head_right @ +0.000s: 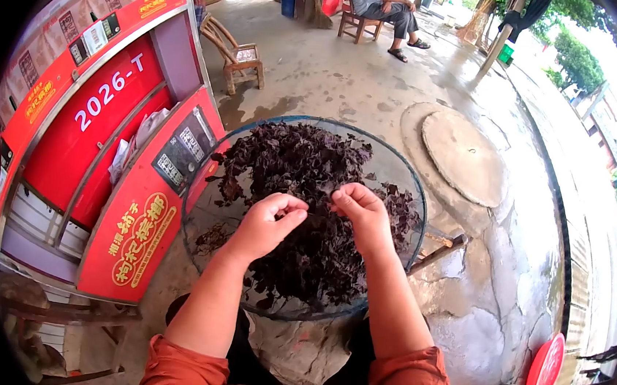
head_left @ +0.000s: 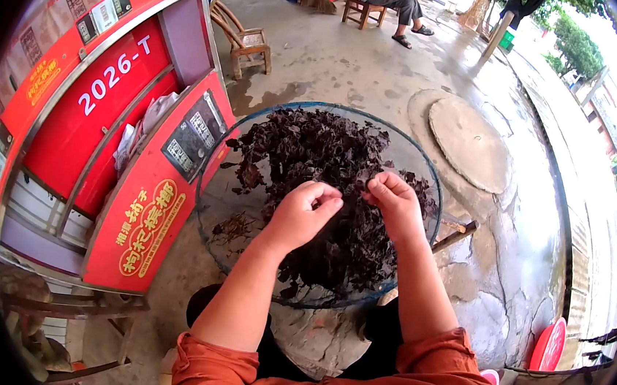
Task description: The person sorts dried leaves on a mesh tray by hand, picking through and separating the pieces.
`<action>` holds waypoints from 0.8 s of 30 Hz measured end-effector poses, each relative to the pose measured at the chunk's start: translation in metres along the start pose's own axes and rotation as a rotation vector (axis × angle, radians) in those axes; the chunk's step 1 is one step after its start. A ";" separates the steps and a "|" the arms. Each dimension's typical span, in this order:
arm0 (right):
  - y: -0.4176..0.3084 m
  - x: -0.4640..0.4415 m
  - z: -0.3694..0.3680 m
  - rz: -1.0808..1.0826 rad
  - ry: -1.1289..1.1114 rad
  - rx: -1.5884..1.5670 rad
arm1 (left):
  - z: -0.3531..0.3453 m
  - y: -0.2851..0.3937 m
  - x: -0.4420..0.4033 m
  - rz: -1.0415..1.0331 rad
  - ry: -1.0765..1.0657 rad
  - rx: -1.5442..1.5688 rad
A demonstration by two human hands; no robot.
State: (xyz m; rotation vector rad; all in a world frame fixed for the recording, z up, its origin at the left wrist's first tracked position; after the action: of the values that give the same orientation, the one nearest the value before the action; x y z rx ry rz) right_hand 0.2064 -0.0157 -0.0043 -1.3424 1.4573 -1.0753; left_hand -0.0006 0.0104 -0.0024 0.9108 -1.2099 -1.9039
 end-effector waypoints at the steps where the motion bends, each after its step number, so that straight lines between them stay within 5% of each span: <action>1: 0.004 0.003 -0.005 -0.035 -0.033 -0.083 | -0.005 0.006 -0.001 -0.005 0.020 0.000; 4: 0.009 0.016 -0.027 -0.093 -0.070 -0.276 | -0.019 0.010 -0.003 -0.038 0.047 0.035; 12: 0.016 0.014 -0.015 -0.149 -0.001 -0.464 | -0.019 0.007 -0.003 0.254 -0.089 0.278; 14: 0.011 0.009 -0.001 -0.068 -0.046 -0.294 | -0.019 0.004 -0.002 0.285 -0.052 0.488; 17: -0.010 0.009 0.006 0.203 0.073 0.548 | -0.015 0.002 -0.003 0.310 -0.041 0.553; 20: -0.020 0.017 -0.008 0.176 -0.092 0.387 | -0.017 0.002 -0.004 0.315 -0.047 0.568; 24: -0.010 0.021 -0.016 0.152 -0.103 0.613 | -0.022 0.004 -0.003 0.317 -0.103 0.509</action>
State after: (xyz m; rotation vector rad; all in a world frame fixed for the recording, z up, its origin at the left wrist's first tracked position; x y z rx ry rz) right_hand 0.1924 -0.0361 0.0091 -0.8225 1.0133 -1.2035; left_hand 0.0203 0.0016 -0.0051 0.8145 -1.8306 -1.4284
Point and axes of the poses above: each hand's wrist, its own x-axis away from the middle knuckle, its own z-axis out of the back of the hand, y = z × x, the point moved 2 cm from there along -x, towards the middle knuckle, and after that the axes turned 4 degrees about -y, right-handed, at the moved point
